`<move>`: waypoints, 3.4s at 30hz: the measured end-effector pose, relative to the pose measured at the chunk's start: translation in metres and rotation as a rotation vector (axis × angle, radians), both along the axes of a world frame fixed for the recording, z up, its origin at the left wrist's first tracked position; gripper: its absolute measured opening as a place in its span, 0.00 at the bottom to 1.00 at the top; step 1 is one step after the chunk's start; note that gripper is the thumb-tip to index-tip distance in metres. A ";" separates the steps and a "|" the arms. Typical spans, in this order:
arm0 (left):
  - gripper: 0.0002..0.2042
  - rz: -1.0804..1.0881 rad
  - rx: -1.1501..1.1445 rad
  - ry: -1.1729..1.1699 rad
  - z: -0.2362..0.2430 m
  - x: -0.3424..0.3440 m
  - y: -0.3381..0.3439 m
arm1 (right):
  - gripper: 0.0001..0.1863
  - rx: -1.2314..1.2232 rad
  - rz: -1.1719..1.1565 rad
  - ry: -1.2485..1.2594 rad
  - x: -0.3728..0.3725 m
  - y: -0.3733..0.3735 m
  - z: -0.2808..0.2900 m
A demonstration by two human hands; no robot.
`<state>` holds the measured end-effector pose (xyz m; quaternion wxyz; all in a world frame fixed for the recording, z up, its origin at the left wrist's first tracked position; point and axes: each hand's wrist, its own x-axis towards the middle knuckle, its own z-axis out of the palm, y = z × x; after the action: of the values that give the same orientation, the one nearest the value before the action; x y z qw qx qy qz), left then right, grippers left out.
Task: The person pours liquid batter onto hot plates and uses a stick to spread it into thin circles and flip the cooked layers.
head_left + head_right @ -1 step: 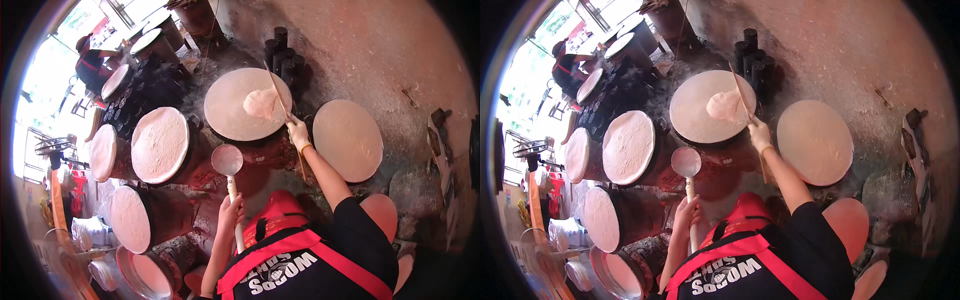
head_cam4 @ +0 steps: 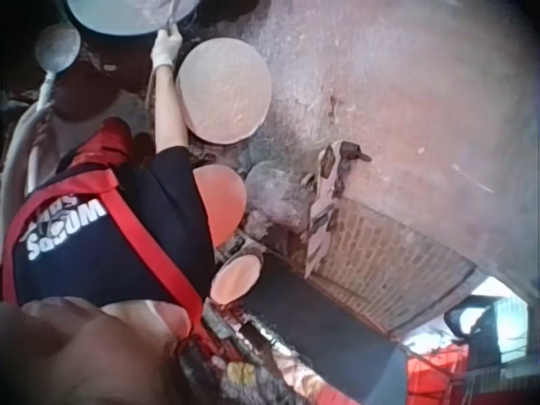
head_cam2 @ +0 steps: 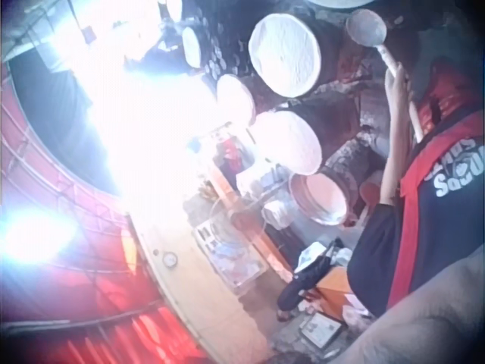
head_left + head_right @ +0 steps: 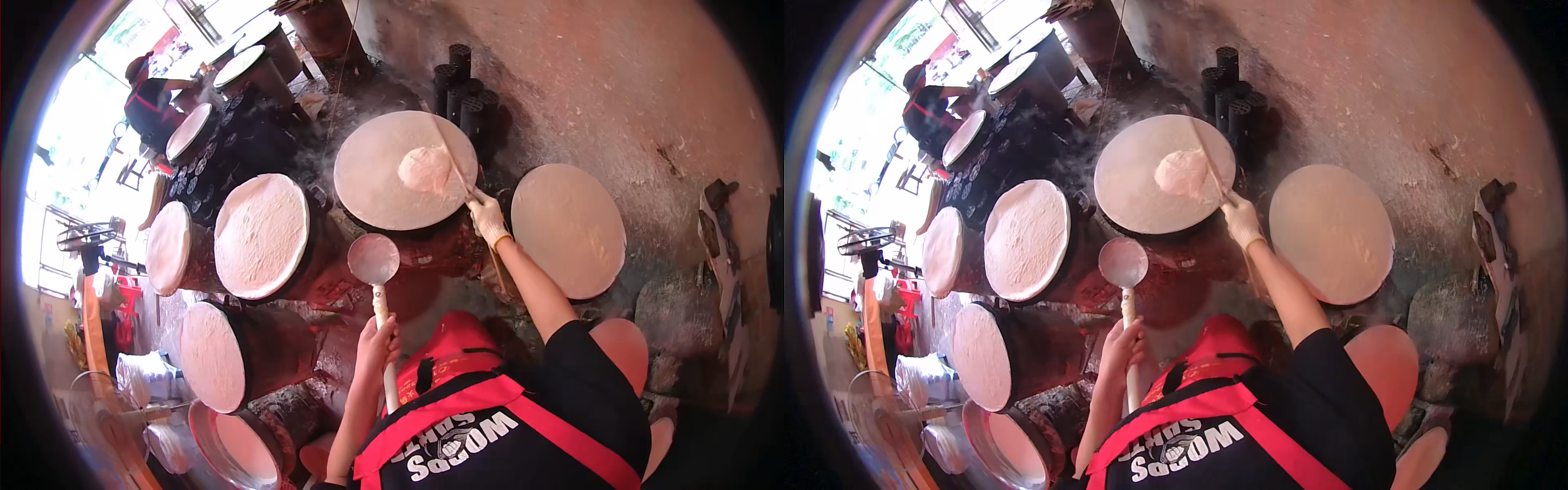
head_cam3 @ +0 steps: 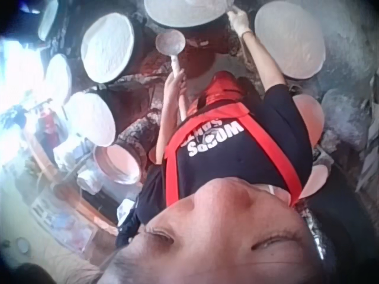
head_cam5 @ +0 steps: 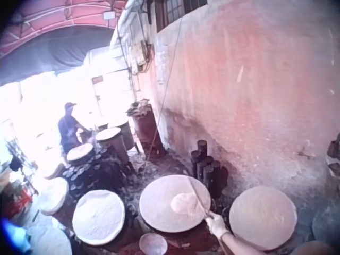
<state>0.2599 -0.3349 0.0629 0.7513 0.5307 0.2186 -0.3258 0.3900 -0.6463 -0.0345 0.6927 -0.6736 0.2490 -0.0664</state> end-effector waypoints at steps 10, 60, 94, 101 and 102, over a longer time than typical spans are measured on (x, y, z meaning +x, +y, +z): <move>0.08 -0.164 0.132 -0.322 -0.077 0.145 -0.039 | 0.20 -0.112 -0.009 -0.142 -0.086 -0.003 -0.034; 0.10 1.284 -0.409 -0.043 0.047 -0.099 0.247 | 0.10 -1.249 1.279 -0.924 0.114 0.407 0.003; 0.10 1.361 -0.532 -0.091 0.044 -0.002 0.536 | 0.08 0.174 0.380 0.142 0.414 0.826 -0.049; 0.09 1.264 -0.480 -0.065 0.042 0.008 0.551 | 0.12 0.046 0.212 -0.047 0.402 0.818 -0.082; 0.09 1.234 -0.474 -0.061 0.043 0.013 0.547 | 0.12 -0.047 0.180 -0.089 0.408 0.804 -0.092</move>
<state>0.2730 0.2122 0.1062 0.9025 0.1371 0.3834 0.1405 0.7984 0.1579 -0.1263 0.6901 -0.7058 0.1549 -0.0398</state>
